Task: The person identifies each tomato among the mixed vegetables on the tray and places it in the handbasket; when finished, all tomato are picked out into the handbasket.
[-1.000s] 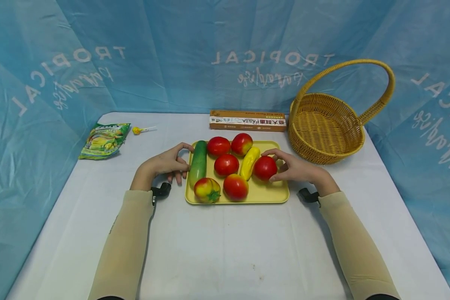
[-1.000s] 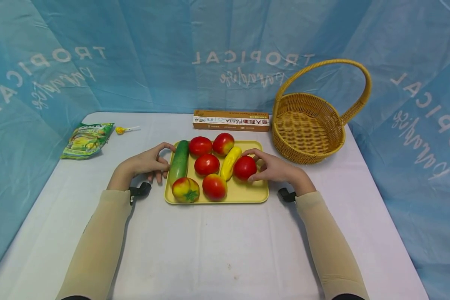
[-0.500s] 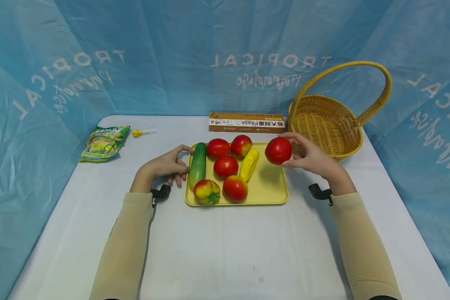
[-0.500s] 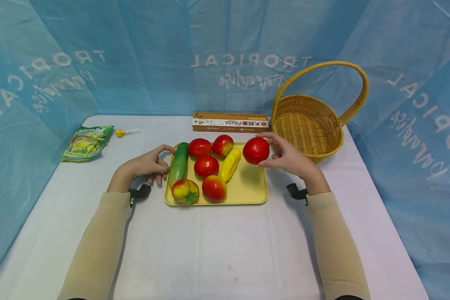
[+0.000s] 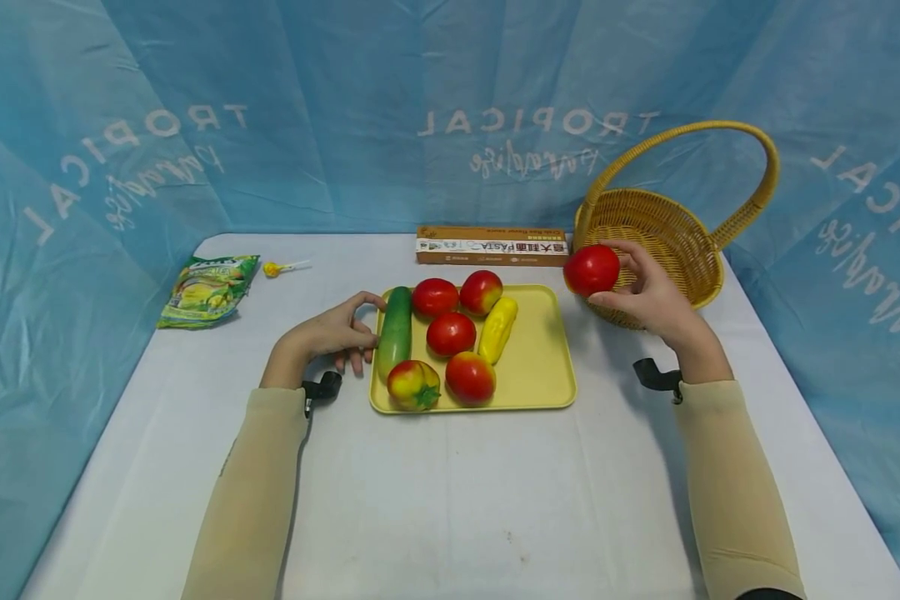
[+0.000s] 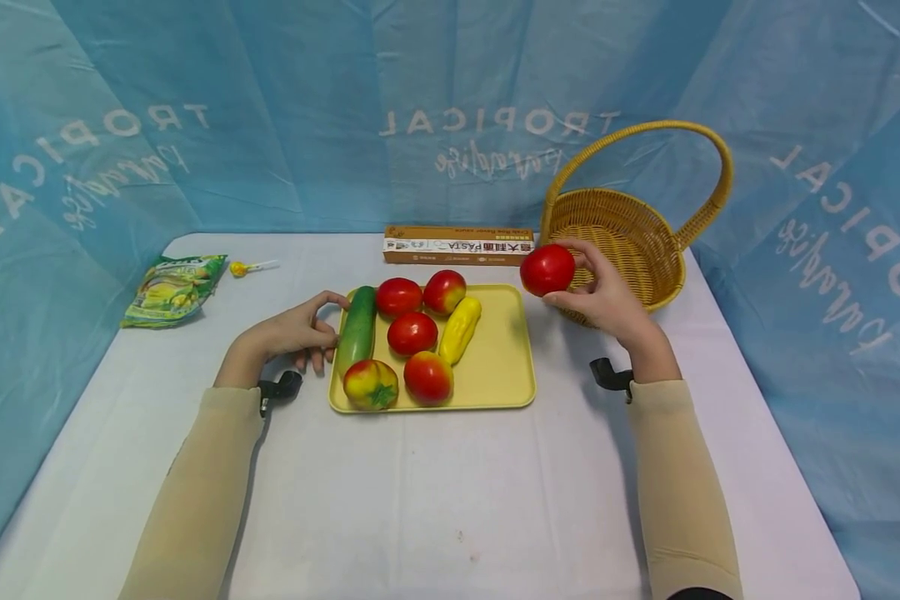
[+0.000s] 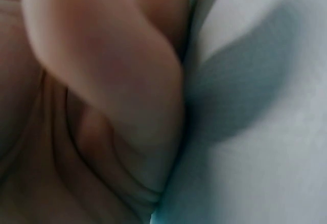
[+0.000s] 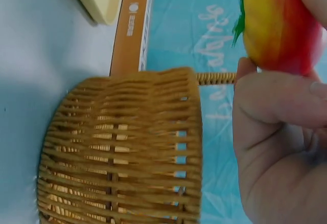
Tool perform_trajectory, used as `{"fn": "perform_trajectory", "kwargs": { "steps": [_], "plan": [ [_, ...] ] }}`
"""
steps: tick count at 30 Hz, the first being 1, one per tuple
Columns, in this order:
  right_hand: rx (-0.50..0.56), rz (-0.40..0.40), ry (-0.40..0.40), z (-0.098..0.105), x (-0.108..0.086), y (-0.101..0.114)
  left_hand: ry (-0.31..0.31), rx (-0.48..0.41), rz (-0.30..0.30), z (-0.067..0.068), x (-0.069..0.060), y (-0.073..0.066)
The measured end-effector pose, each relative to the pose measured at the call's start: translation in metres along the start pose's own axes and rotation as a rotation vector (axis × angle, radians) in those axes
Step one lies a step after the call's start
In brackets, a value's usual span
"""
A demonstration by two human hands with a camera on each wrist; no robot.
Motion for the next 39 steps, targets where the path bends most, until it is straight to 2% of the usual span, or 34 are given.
{"fn": "perform_trajectory", "kwargs": {
  "steps": [4,10,18,23,39],
  "plan": [
    [-0.004,-0.023,-0.07,0.014,0.003,-0.007,0.001,-0.005,-0.001,-0.001,0.0,0.0],
    [-0.004,-0.106,-0.168,0.036,0.009,-0.021,-0.003,-0.001,0.006,0.0,0.001,0.0],
    [-0.06,-0.193,-0.262,0.047,0.017,-0.041,0.002,-0.006,0.002,-0.002,0.0,0.001],
    [-0.088,-0.228,-0.334,0.053,0.019,-0.046,-0.003,0.0,0.005,-0.001,-0.001,0.0],
    [-0.119,-0.256,-0.355,0.053,0.021,-0.05,-0.006,0.01,-0.003,0.0,0.0,0.002]
  ]
}}
Point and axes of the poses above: each hand's wrist, its own x-axis towards the middle knuckle, its own z-axis out of the back of the hand, y = z × x, the point moved 8 cm from there along x, towards the middle knuckle, and after that the axes turned 1 degree about -z, right-handed, at the moved point
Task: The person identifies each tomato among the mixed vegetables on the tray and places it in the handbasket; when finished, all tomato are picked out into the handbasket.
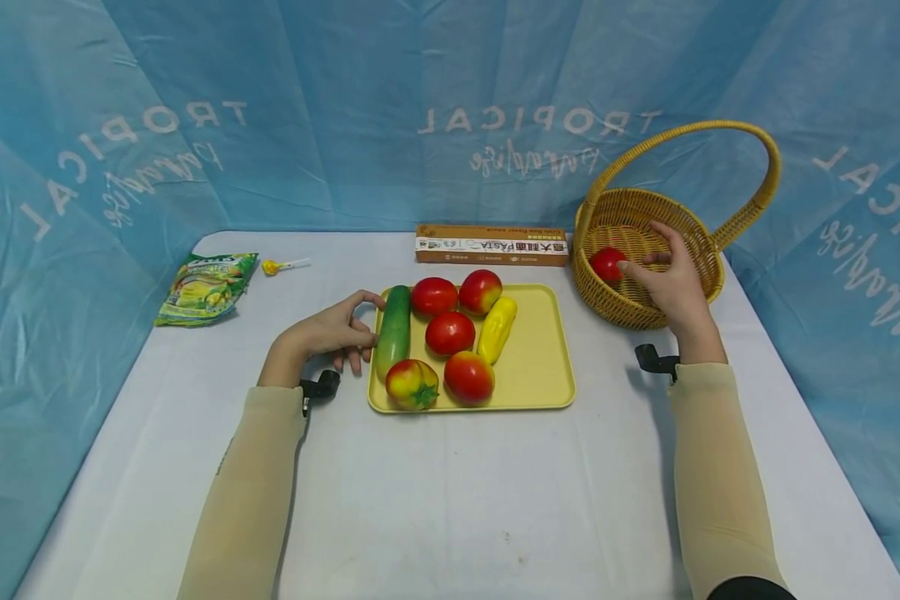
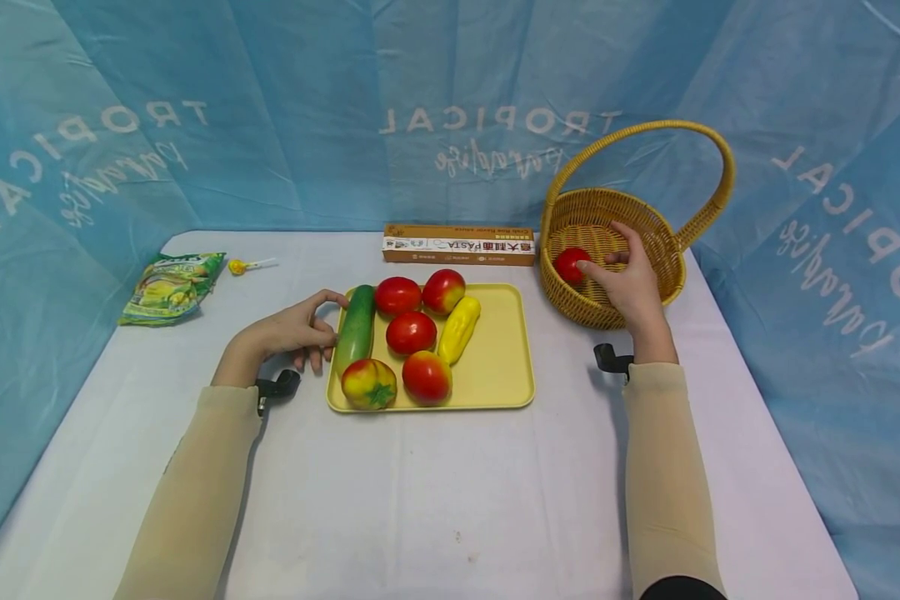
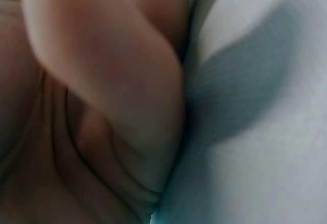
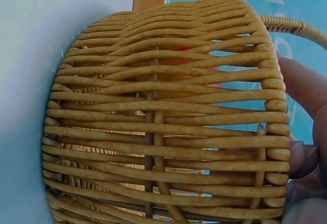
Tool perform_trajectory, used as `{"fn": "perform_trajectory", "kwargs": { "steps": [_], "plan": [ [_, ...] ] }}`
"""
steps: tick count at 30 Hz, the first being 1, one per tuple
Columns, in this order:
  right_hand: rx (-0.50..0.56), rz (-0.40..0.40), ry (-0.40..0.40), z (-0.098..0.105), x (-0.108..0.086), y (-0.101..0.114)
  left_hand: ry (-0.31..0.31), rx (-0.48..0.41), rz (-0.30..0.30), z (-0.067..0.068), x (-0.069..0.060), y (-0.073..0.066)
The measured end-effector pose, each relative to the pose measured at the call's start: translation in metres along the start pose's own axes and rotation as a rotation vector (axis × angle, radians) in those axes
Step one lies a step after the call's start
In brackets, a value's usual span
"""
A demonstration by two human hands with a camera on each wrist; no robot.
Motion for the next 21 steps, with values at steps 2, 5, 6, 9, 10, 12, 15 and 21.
{"fn": "perform_trajectory", "kwargs": {
  "steps": [2,5,6,9,10,12,15,21],
  "plan": [
    [-0.004,0.003,0.0,0.0,-0.0005,-0.0001,-0.001,-0.002,0.001,0.0001,0.0003,0.0003],
    [-0.002,0.006,0.001,-0.0002,-0.0011,0.0003,0.0,-0.008,0.004,-0.0001,0.0003,0.0001],
    [0.0,0.006,0.001,-0.0003,-0.0012,0.0004,-0.001,-0.012,0.008,0.0001,0.0002,0.0001],
    [-0.001,0.006,0.0,-0.0002,-0.0012,0.0004,0.001,-0.011,0.008,0.0002,0.0002,-0.0001],
    [-0.003,0.005,0.0,-0.0002,-0.0013,0.0004,0.001,-0.009,0.006,0.0002,0.0002,-0.0003],
    [0.0,0.008,0.0,0.0,-0.0014,0.0003,0.0,-0.012,0.006,0.0004,0.0007,0.0001],
    [0.004,0.013,0.001,0.0003,-0.0017,0.0003,0.004,-0.01,0.0,0.0004,0.0013,0.0002],
    [0.01,0.038,0.005,0.0015,-0.0037,0.0032,0.005,-0.006,0.005,0.0007,0.0009,0.0009]
  ]
}}
Point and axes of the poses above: each hand's wrist, its own x-axis towards the middle knuckle, its own z-axis out of the back of the hand, y = z × x, the point moved 8 cm from there along x, towards the middle knuckle, and after that the axes turned 1 degree about -z, right-handed, at the moved point
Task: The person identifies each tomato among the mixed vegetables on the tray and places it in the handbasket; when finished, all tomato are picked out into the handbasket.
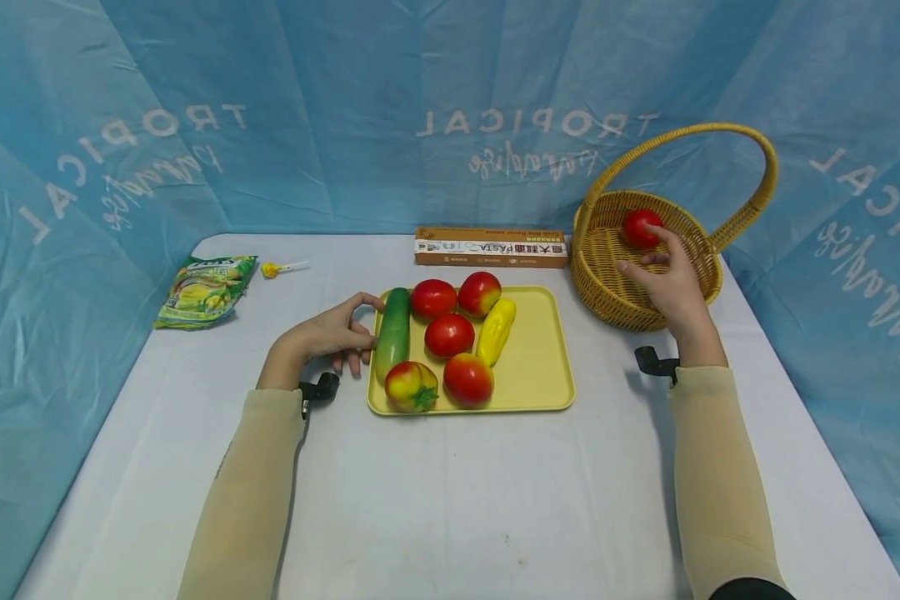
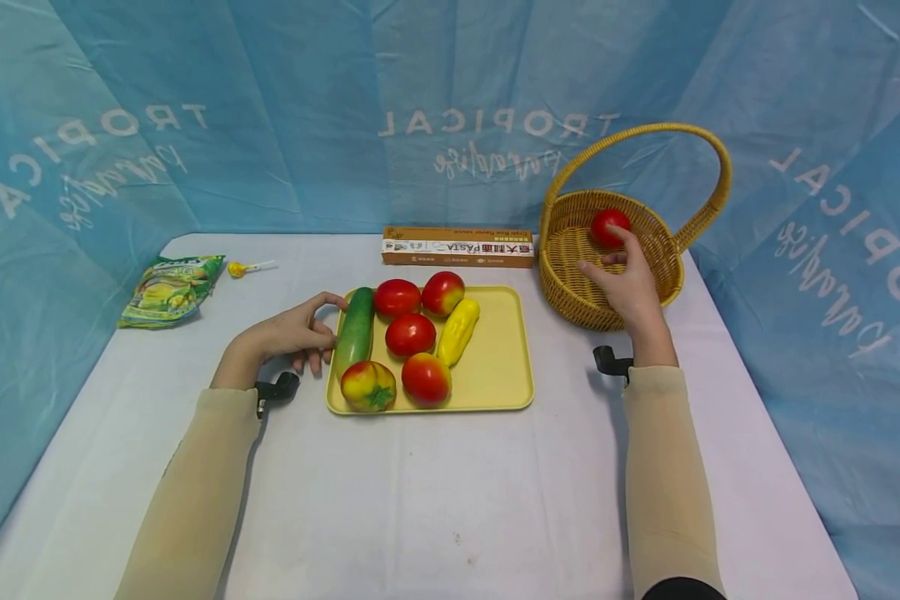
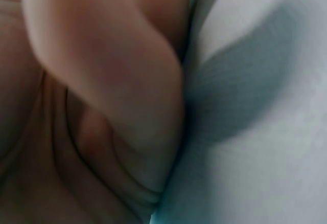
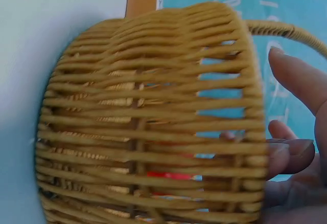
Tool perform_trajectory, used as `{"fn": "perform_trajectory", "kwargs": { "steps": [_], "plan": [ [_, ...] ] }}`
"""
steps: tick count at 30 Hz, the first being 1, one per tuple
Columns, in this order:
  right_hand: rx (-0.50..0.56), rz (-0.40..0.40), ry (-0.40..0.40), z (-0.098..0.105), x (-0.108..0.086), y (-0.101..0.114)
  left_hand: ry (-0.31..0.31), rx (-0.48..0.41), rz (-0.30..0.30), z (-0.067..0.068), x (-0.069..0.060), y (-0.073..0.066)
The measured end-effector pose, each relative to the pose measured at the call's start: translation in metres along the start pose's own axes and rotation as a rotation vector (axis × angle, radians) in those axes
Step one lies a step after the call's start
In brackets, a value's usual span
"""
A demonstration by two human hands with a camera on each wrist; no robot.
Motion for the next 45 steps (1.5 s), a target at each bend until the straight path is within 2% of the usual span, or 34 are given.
{"fn": "perform_trajectory", "kwargs": {
  "steps": [5,8,19,25,31,37,45],
  "plan": [
    [0.055,0.037,0.03,-0.002,-0.007,0.012,-0.005,0.004,0.001,0.0,-0.001,-0.001],
    [0.081,0.06,0.093,-0.01,-0.014,0.023,-0.004,0.012,-0.006,0.001,-0.001,-0.002],
    [0.134,0.177,0.506,-0.08,-0.053,0.065,-0.004,0.004,-0.006,-0.002,-0.001,-0.002],
    [0.09,0.198,0.776,-0.121,-0.073,0.066,-0.007,-0.009,0.001,-0.002,-0.001,-0.003],
    [-0.008,0.2,0.98,-0.153,-0.09,0.059,-0.008,-0.005,0.008,-0.001,-0.002,-0.002],
    [-0.044,0.209,1.09,-0.178,-0.102,0.053,-0.004,0.0,0.003,-0.002,-0.003,-0.003],
    [-0.081,0.19,1.173,-0.195,-0.113,0.045,0.001,0.006,-0.003,-0.002,-0.003,-0.003]
  ]
}}
Point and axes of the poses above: each hand's wrist, its own x-axis towards the middle knuckle, its own z-axis out of the back of the hand, y = z × x, the point moved 8 cm from there along x, towards the middle knuckle, and after that the axes turned 1 degree about -z, right-handed, at the moved point
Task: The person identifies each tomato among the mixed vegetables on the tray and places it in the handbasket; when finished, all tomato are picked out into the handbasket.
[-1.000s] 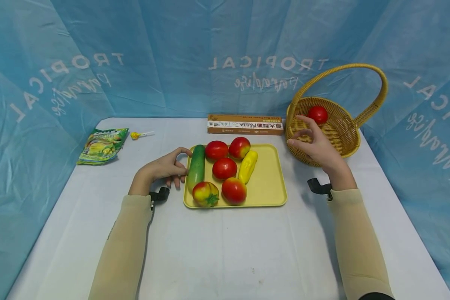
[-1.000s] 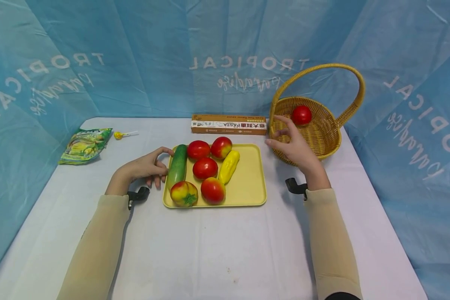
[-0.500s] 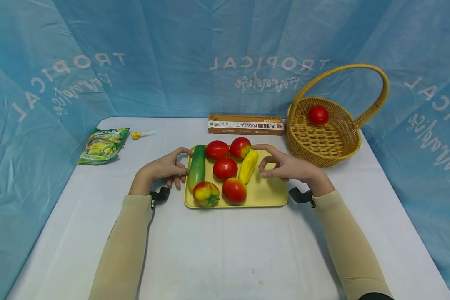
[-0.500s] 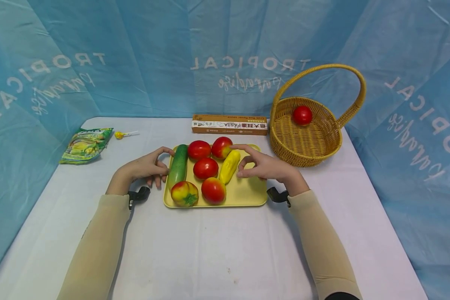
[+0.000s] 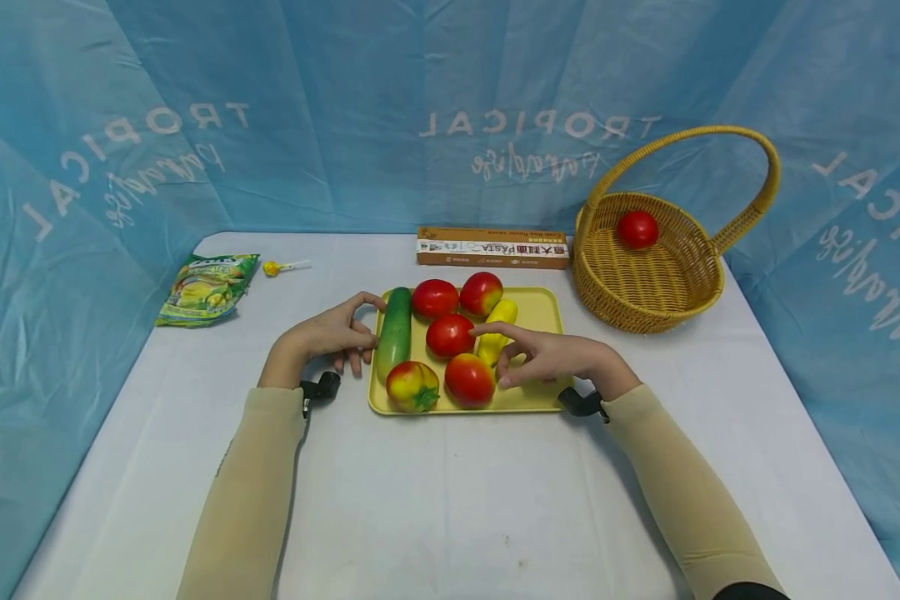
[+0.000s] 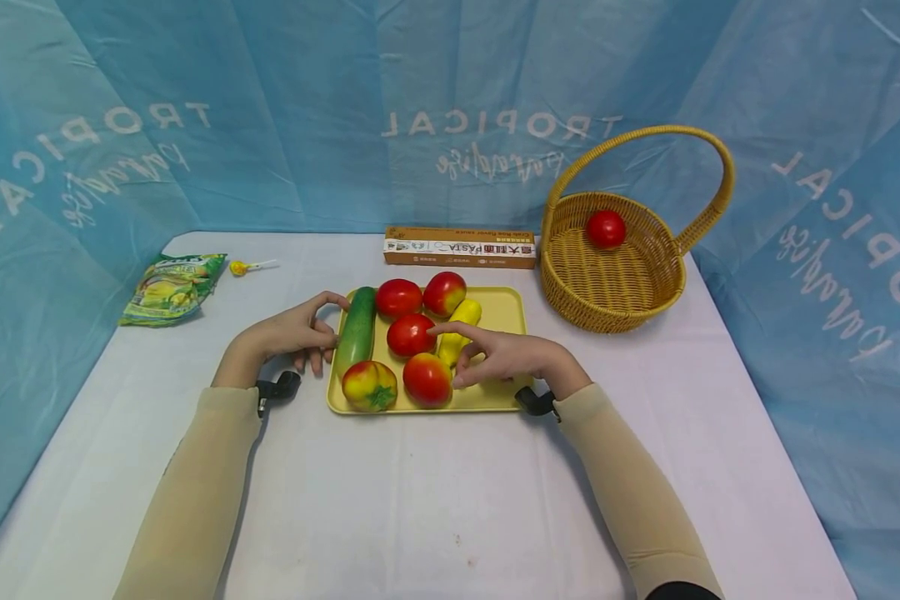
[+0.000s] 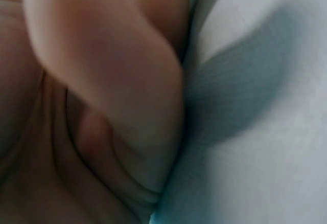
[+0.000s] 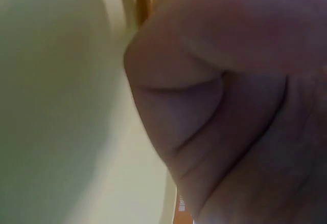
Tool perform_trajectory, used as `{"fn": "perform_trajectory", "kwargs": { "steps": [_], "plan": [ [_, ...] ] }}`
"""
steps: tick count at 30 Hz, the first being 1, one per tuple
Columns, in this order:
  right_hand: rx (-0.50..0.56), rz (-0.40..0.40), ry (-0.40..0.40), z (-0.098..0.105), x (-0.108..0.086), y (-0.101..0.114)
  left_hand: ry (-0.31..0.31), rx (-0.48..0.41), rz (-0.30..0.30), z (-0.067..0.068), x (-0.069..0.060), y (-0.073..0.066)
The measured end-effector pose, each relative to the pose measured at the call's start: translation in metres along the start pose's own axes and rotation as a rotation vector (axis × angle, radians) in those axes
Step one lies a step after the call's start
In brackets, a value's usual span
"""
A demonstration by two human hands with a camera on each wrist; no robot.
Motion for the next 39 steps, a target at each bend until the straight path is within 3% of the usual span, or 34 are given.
{"fn": "perform_trajectory", "kwargs": {
  "steps": [11,39],
  "plan": [
    [-0.05,0.003,0.063,-0.014,0.008,-0.002,0.0,-0.001,-0.004,0.0,0.0,-0.001],
    [-0.045,-0.035,0.06,-0.021,0.015,-0.005,-0.008,0.022,-0.004,0.002,0.0,-0.002]
  ]
}}
Point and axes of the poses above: each hand's wrist, its own x-axis towards the middle knuckle, its own z-axis out of the back of the hand, y = z × x, the point moved 8 cm from there along x, towards the middle knuckle, and after that the axes turned 1 degree about -z, right-handed, at the moved point
